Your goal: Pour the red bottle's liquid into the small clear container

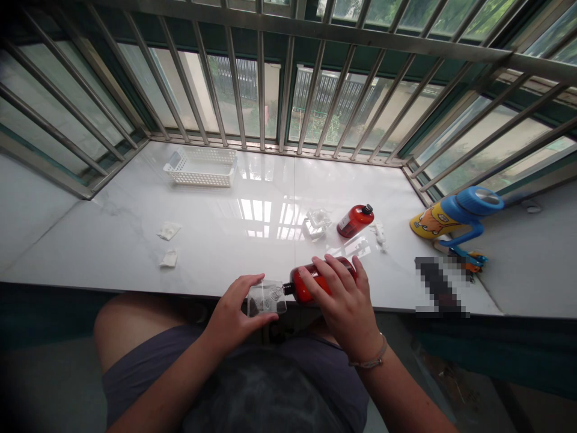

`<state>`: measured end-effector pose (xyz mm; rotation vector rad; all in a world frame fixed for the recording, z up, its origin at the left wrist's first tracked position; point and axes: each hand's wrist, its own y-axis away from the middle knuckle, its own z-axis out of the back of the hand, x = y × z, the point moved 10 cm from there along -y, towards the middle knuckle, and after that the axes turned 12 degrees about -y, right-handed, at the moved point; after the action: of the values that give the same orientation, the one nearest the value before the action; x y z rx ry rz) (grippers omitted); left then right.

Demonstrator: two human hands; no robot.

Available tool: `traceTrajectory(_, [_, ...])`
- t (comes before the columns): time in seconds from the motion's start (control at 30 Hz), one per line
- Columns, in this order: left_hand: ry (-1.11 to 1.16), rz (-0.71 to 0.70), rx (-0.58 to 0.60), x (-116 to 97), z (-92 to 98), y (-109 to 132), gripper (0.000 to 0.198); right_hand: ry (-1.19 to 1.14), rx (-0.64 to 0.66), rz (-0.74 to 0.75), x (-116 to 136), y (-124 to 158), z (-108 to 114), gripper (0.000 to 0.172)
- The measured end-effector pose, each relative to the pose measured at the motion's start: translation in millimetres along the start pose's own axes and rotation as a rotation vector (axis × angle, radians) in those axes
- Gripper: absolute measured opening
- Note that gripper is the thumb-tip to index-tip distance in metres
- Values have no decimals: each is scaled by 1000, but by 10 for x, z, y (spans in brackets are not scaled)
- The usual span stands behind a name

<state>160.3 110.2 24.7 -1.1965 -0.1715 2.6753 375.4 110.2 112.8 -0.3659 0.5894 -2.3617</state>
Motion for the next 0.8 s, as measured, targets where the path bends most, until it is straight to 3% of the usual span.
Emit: traceTrajectory(0.8, [7,-13,-3,45,0,23,77,-7,4,7,3,-55,46,48])
